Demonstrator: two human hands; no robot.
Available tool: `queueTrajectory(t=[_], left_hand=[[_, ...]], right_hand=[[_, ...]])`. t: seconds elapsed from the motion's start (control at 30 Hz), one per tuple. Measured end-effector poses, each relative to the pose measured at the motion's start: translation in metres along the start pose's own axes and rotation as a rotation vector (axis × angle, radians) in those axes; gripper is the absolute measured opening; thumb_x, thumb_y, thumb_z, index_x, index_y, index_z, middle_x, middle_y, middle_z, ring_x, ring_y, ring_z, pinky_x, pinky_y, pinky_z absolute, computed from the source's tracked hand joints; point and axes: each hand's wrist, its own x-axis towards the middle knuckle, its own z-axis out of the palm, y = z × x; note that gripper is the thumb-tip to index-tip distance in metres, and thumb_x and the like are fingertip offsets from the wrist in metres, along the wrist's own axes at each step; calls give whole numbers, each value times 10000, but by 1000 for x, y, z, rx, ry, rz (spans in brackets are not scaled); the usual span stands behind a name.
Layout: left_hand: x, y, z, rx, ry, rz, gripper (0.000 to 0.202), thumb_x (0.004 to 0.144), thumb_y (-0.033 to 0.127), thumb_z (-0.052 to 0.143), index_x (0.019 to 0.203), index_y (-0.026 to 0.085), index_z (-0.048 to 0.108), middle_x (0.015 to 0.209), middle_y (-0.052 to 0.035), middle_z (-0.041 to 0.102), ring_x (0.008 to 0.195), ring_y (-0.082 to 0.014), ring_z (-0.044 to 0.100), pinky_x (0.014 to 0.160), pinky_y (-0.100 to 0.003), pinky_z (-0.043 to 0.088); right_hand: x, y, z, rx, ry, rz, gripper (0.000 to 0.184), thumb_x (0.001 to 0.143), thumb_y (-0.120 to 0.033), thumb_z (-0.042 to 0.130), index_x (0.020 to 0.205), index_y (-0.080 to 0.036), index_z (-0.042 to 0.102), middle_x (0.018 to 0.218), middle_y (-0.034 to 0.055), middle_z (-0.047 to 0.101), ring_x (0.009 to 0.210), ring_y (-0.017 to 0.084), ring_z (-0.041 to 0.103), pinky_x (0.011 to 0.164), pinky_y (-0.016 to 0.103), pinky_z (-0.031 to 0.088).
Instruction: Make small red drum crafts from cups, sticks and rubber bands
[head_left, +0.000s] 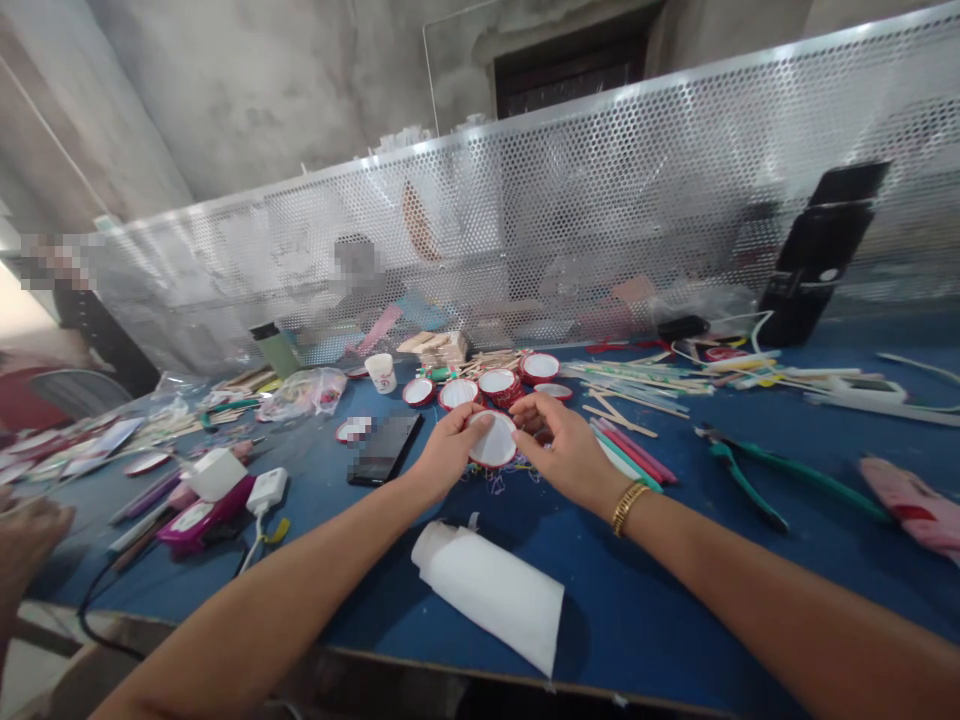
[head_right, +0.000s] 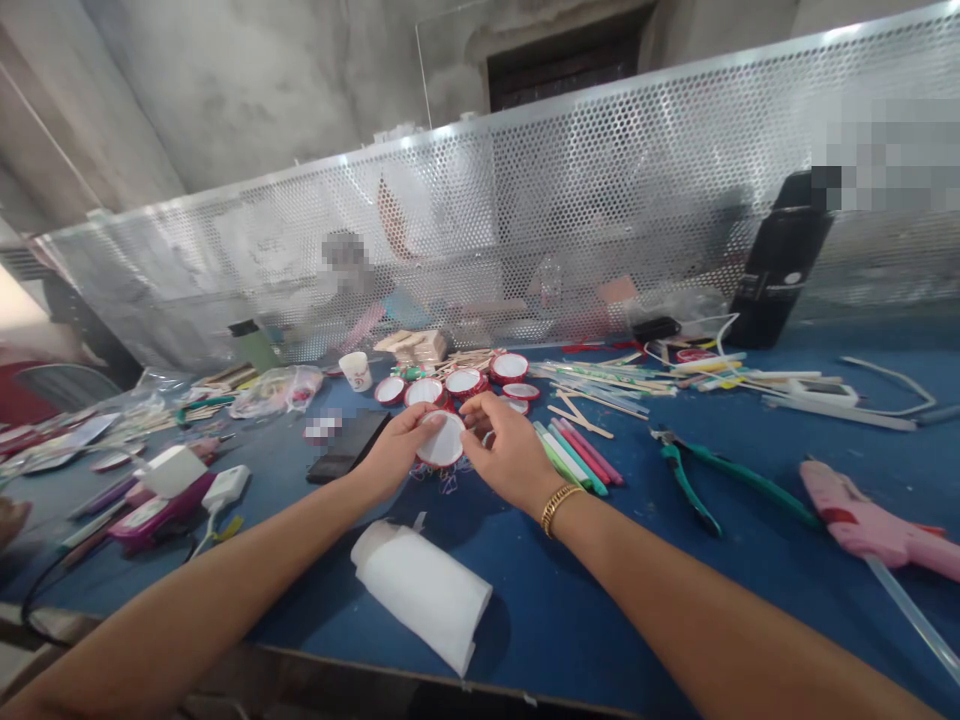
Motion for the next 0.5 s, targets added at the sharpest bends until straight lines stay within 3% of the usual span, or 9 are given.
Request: queueTrajectory(t=[0.2,0.33,0.5], left_hand=[[-2,-4,1,122,-73,77,365,785,511,639,846,155,582,673,25,539,590,-102,459,553,-220,357],[-3,-5,0,256,-111,146,348,823,492,605,889,151,610,723,7,572,621,-113,473,570,-225,366],[-2,-2,-3,398,-135,206,295,874,448,538,853,158,594,718,6,561,652,-127,479,593,-233,364]], right_hand=[[0,6,2,-83,22,-76,146,814,-211,589,951,-212,539,828,14,638,719,144,603,657,271,489],[0,8,1,-158,11,-128,156,855,-234,590,1011,-217,599,883,30,672,797,167,625,719,295,489],[1,6,-3,-267,8,-197,97,873,-243,597,948,-206,648,886,36,680,813,178,609,748,307,465]])
